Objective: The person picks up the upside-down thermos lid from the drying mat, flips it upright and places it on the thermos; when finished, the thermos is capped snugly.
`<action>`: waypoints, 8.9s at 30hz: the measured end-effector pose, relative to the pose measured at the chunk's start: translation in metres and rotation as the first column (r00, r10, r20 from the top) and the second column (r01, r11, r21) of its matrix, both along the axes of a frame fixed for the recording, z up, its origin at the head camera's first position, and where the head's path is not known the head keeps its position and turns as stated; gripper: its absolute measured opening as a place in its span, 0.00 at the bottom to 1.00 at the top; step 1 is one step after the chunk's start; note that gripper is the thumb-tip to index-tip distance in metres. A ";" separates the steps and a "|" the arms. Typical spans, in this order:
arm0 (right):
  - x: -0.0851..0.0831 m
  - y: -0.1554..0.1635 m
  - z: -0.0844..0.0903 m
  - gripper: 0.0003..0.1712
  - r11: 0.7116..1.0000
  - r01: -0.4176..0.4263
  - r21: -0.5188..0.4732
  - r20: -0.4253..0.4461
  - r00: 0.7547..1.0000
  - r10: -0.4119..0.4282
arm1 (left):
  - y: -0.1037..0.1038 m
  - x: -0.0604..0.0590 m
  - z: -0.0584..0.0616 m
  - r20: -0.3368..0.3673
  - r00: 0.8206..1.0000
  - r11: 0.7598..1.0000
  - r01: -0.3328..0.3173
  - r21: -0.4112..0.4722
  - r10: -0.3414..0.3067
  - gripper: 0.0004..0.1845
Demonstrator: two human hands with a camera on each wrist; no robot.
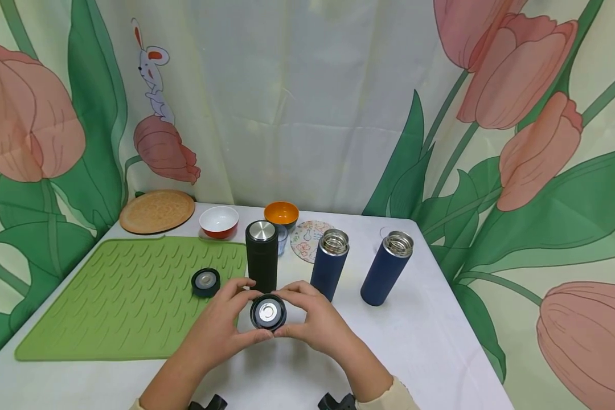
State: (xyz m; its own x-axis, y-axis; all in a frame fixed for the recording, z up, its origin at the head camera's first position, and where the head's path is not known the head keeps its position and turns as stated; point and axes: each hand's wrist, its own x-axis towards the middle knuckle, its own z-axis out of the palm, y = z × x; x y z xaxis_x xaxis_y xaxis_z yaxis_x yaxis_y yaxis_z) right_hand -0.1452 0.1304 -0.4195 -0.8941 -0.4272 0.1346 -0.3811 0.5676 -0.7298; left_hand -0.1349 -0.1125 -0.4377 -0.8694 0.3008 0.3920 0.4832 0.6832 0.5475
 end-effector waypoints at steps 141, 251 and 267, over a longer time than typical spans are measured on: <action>-0.062 0.057 -0.037 0.44 0.800 0.554 -0.229 0.199 0.832 -0.519 | 0.147 -0.073 0.076 0.178 0.981 0.850 -0.034 0.526 -0.071 0.35; -0.066 0.062 -0.033 0.41 0.830 0.492 -0.262 0.199 0.869 -0.453 | 0.171 -0.092 0.090 0.220 0.957 0.966 -0.221 0.135 0.188 0.49; -0.064 0.061 -0.032 0.45 0.832 0.494 -0.253 0.224 0.866 -0.447 | 0.160 -0.099 0.091 0.186 0.979 0.994 -0.097 0.056 0.085 0.53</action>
State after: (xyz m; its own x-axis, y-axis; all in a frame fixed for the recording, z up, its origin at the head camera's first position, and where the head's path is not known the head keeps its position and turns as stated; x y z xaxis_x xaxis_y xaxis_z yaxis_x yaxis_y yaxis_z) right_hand -0.2091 0.1911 -0.4512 -0.9955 0.0885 0.0342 0.0043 0.4016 -0.9158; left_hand -0.2342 0.0474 -0.3463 -0.9508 0.1967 0.2395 0.3082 0.6798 0.6655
